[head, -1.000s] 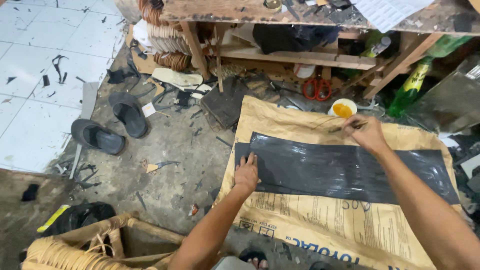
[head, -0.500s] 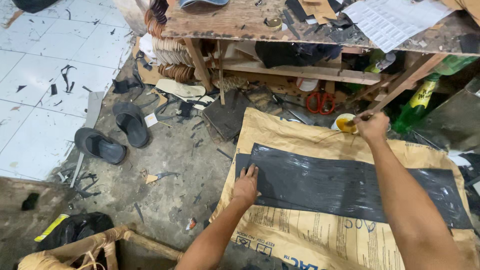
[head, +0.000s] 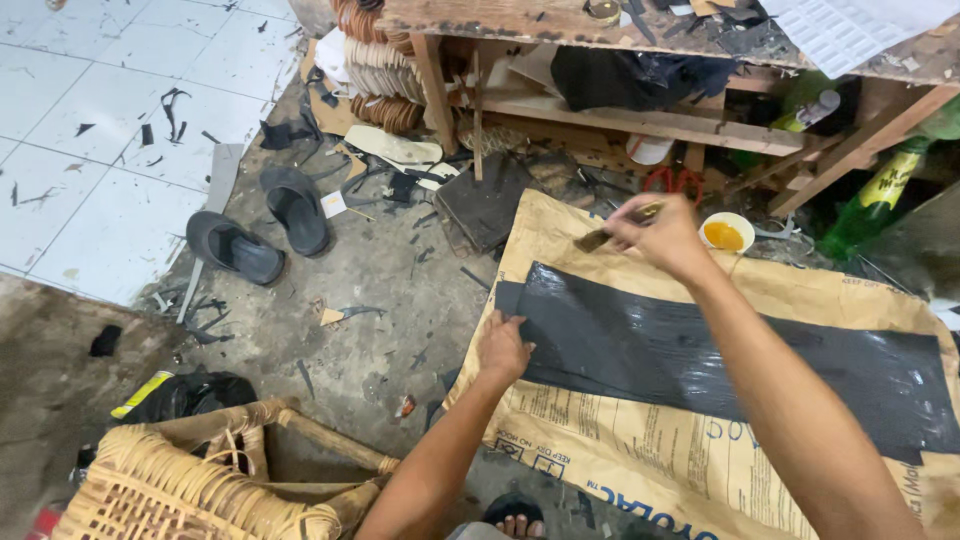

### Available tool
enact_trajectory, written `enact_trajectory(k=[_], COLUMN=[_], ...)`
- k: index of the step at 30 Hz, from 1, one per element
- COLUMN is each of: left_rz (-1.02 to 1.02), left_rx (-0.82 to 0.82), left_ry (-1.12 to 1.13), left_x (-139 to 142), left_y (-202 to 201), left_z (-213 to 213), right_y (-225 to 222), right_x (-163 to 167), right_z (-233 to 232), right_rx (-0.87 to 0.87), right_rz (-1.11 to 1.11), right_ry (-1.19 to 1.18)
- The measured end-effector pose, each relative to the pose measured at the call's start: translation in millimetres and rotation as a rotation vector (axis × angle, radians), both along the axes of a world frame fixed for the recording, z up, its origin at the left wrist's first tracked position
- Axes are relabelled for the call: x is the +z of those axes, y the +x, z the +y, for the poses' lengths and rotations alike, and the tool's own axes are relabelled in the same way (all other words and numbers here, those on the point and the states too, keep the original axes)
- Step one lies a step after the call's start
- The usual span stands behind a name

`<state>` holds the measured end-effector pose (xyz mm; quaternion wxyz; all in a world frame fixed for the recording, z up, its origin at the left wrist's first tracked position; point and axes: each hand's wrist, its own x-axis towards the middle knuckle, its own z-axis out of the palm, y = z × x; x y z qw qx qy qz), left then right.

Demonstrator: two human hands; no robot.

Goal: The person applies a yellowish adhesive to rectangular black material pieces using a brush, then places the coated pieces on a wooden shelf to dry. The process is repeated for multiple pieces.

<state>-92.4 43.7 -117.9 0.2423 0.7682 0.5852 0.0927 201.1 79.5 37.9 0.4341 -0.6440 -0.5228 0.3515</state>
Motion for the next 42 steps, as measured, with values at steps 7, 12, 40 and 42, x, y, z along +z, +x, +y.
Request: enact_trajectory(k=[7, 12, 40, 42], left_rz=[-0.126, -0.318, -0.068, -0.058], left_rx=[0.175, 0.171, 0.119, 0.119], left_ry=[-0.033, 0.008, -0.137, -0.142], left_x=[1.8, 4.3, 15.4, 13.5], left_y=[-9.7, -24.1, -26.8, -25.8], left_z=[-4.0, -2.5, 20.8, 22.4], right_y=[-124.7, -140.6, -79.9, -51.5], right_x=[-85.3, -108.6, -93.8, -81.9], right_z=[13.6, 11.9, -85.7, -114.5], right_rx=[0.23, 0.213, 1.021, 0.995], right_rz=[-0.338, -0.504, -0.341, -0.358], right_ry=[0.043, 0.133, 0.08, 0.046])
